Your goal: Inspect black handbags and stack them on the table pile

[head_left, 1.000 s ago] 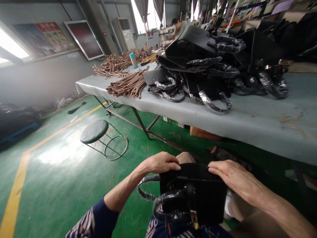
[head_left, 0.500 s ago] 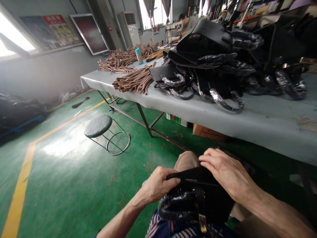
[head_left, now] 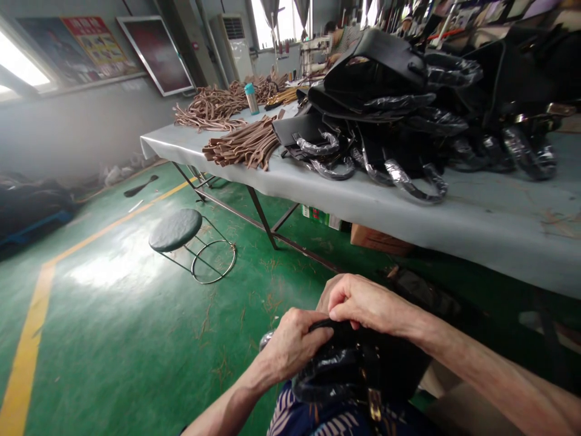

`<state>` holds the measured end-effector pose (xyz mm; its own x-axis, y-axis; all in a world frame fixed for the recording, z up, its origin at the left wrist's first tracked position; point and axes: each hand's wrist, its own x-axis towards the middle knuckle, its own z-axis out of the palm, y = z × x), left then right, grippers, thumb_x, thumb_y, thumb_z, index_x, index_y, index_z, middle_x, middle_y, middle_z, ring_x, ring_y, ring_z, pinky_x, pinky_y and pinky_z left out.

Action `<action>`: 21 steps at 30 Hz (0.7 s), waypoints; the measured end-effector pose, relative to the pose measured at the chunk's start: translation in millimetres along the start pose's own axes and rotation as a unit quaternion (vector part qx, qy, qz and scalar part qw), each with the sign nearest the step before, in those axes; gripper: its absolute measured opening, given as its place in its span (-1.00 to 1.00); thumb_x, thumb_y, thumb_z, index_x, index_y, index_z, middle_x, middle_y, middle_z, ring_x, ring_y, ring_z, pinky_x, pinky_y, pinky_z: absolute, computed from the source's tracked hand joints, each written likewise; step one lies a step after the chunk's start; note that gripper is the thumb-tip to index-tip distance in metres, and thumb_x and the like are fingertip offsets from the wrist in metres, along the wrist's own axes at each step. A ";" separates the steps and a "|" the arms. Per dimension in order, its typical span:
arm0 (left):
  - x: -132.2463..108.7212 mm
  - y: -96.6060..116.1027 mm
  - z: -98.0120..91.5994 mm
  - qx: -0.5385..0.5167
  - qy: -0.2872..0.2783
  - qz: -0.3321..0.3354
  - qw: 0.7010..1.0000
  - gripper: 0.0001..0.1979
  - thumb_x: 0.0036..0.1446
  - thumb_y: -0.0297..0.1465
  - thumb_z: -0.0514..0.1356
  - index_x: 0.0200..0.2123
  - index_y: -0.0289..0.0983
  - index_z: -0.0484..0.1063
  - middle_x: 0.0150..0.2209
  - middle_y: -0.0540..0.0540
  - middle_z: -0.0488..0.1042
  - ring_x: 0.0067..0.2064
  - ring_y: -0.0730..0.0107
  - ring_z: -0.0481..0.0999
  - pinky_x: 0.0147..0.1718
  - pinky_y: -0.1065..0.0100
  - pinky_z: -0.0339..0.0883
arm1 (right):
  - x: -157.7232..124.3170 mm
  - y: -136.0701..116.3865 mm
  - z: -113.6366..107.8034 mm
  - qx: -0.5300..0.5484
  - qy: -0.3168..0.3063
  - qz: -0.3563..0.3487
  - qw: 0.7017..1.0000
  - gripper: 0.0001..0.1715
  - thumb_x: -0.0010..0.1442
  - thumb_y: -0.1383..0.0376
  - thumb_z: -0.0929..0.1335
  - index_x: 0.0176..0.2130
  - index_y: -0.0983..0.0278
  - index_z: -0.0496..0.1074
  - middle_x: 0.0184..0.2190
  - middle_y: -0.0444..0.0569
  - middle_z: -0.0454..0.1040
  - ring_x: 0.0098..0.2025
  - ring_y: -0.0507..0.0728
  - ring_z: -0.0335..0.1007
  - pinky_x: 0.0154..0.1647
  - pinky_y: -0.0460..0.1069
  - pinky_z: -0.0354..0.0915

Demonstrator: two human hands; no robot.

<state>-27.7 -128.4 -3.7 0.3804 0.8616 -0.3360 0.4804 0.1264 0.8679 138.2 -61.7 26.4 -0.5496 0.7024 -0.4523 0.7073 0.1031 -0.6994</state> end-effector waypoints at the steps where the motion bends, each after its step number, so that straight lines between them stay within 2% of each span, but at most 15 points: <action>1: -0.5 -1.2 -0.3 -0.002 -0.003 0.000 1.000 -0.76 0.08 -0.40 -0.01 -0.41 -0.35 0.43 -0.56 0.07 0.11 -0.51 0.55 0.04 -0.54 0.49 -0.06 | -0.6 4.2 -2.4 0.006 -0.010 0.002 1.000 -0.78 -0.12 0.28 0.28 -0.53 0.27 0.51 -0.67 -0.16 0.38 -0.59 -0.02 0.29 -0.62 -0.16 0.06; 7: -0.5 -3.5 1.1 0.005 -0.010 -0.016 1.000 -0.77 0.07 -0.39 -0.01 -0.49 -0.36 0.37 -0.57 0.06 0.10 -0.51 0.55 0.06 -0.54 0.49 -0.06 | -11.8 24.1 -12.3 -0.004 0.010 -0.004 1.000 -0.79 -0.11 0.30 0.25 -0.59 0.30 0.45 -0.69 -0.17 0.34 -0.60 -0.03 0.25 -0.62 -0.16 0.04; 10: 0.0 -2.8 2.1 0.007 -0.013 -0.010 1.000 -0.76 0.08 -0.37 -0.01 -0.46 -0.36 0.39 -0.55 0.06 0.13 -0.49 0.54 0.09 -0.52 0.49 -0.03 | -15.4 31.8 -14.8 -0.015 0.012 0.017 1.000 -0.80 -0.10 0.29 0.25 -0.57 0.29 0.44 -0.69 -0.18 0.33 -0.59 -0.02 0.26 -0.62 -0.16 0.05; 15: -0.2 -1.4 2.0 0.016 -0.012 -0.001 1.000 -0.77 0.08 -0.38 -0.01 -0.50 -0.35 0.35 -0.55 0.06 0.10 -0.49 0.54 0.08 -0.52 0.49 -0.03 | -22.3 44.5 -22.7 -0.060 0.053 0.044 0.996 -0.77 -0.07 0.28 0.24 -0.55 0.26 0.46 -0.65 -0.18 0.37 -0.56 0.01 0.29 -0.60 -0.13 0.05; 17: -0.4 -0.2 2.2 0.027 -0.009 -0.002 1.000 -0.76 0.08 -0.37 -0.01 -0.48 -0.35 0.37 -0.55 0.06 0.12 -0.49 0.54 0.08 -0.51 0.48 -0.02 | -24.4 45.8 -24.4 -0.074 0.067 0.029 0.995 -0.77 -0.06 0.28 0.24 -0.56 0.26 0.46 -0.61 -0.17 0.39 -0.53 0.01 0.28 -0.56 -0.12 0.06; 21: -0.1 1.3 2.7 0.028 -0.009 0.005 1.000 -0.78 0.08 -0.38 0.00 -0.47 -0.35 0.38 -0.55 0.07 0.13 -0.48 0.54 0.09 -0.51 0.48 -0.04 | -23.1 36.4 -20.0 -0.064 0.063 -0.050 0.995 -0.77 -0.05 0.32 0.24 -0.60 0.26 0.43 -0.51 -0.16 0.46 -0.45 0.02 0.30 -0.46 -0.12 0.09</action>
<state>-25.0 -129.6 -3.5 0.3986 0.8539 -0.3348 0.5195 0.0906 0.8497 185.5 -60.1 22.6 -0.5654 0.7663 -0.3051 0.7072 0.2600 -0.6575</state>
